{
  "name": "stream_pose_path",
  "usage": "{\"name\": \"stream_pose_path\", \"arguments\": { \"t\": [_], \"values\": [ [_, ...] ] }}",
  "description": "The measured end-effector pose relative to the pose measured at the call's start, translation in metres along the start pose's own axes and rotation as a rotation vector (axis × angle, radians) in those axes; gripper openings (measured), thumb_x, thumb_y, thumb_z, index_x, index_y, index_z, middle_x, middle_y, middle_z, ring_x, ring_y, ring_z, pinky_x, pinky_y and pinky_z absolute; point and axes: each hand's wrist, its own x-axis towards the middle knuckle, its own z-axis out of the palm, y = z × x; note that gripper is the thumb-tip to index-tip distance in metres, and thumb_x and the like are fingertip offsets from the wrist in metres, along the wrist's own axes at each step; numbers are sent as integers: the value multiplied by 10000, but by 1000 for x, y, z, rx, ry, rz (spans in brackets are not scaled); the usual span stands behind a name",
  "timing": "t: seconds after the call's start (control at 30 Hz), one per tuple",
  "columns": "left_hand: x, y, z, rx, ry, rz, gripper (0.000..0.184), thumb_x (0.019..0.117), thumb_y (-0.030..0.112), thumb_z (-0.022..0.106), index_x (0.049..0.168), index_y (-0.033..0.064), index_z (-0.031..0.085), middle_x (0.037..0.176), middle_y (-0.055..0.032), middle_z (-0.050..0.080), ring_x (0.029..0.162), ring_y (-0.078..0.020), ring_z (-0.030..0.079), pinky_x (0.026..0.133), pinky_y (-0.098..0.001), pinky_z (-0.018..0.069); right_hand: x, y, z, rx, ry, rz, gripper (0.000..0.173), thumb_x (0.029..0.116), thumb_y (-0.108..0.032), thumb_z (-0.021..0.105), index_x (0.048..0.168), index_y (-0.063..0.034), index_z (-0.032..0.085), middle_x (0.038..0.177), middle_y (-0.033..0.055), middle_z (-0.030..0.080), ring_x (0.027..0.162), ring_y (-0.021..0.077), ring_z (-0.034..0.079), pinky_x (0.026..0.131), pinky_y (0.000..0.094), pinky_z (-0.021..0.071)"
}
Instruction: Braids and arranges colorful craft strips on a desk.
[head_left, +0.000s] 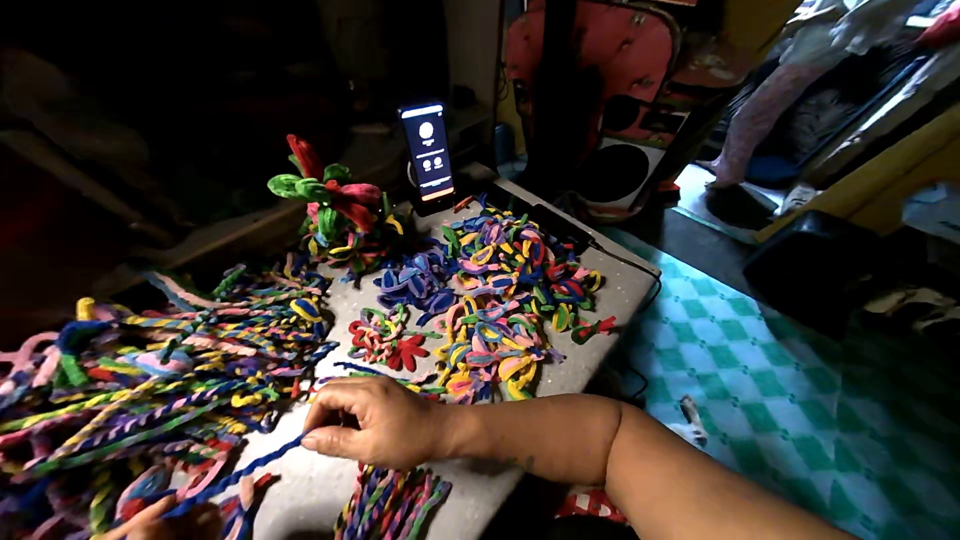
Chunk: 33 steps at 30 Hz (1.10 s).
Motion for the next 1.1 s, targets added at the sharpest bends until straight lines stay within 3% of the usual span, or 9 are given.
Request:
{"name": "stream_pose_path", "arguments": {
  "t": [0.2,0.3,0.43,0.63,0.73,0.8,0.87,1.0,1.1],
  "values": [
    [-7,3,17,105,52,34,371,1088,69,352,976,187,685,825,96,755,726,-15,709,698,-182,602,-4,-3,1,-91,7,-97,183,968,-34,596,904,106,694,835,160,670,753,146,627,704,260,526],
    [-4,0,17,75,114,31,455,1106,124,278,919,191,688,769,91,735,697,-13,694,680,-189,594,-7,0,-2,-128,-123,-116,218,980,-68,567,834,49,678,756,99,624,713,124,598,655,264,496],
    [0,-7,15,73,218,3,407,1121,219,318,905,190,661,788,101,707,703,-8,669,670,-198,581,-13,5,5,-235,-315,-255,251,989,-116,558,790,-4,663,693,77,595,685,174,586,666,336,456],
    [-4,-12,9,51,93,-35,441,1118,361,322,927,203,687,812,105,695,681,8,636,647,-173,550,-6,9,-14,-362,-363,-367,252,969,-140,554,770,-33,666,690,57,605,682,179,602,668,360,471],
    [-6,-13,6,184,-12,121,471,1120,378,297,1099,165,717,857,90,722,711,3,650,684,-181,558,-1,-1,-36,-409,-311,-315,249,969,-164,546,785,-55,672,719,31,599,707,147,588,684,343,477],
    [-2,-13,0,390,-68,301,486,1120,408,307,1283,107,652,878,73,712,732,3,645,704,-188,556,-1,-9,-49,-447,-192,-259,231,978,-166,562,834,-41,692,770,37,627,731,125,605,695,321,523],
    [1,-13,-2,561,-31,385,546,1118,438,292,1376,48,573,869,34,692,729,1,635,707,-200,554,-4,-12,-59,-541,-44,-202,237,995,-178,568,880,-20,702,803,71,650,731,153,619,695,356,533],
    [8,-11,-3,746,44,463,498,1133,315,285,1373,-21,564,886,-13,674,772,-19,634,757,-229,556,-27,-2,-68,-731,67,-13,241,1006,-202,576,935,-13,709,867,121,679,763,247,652,702,476,530],
    [9,-9,-9,804,108,487,556,1120,424,301,1325,19,622,905,-37,698,770,-42,653,748,-256,567,-46,15,-70,-827,12,115,223,1003,-183,600,952,-5,723,917,168,703,861,345,690,775,598,531]
  ]
}}
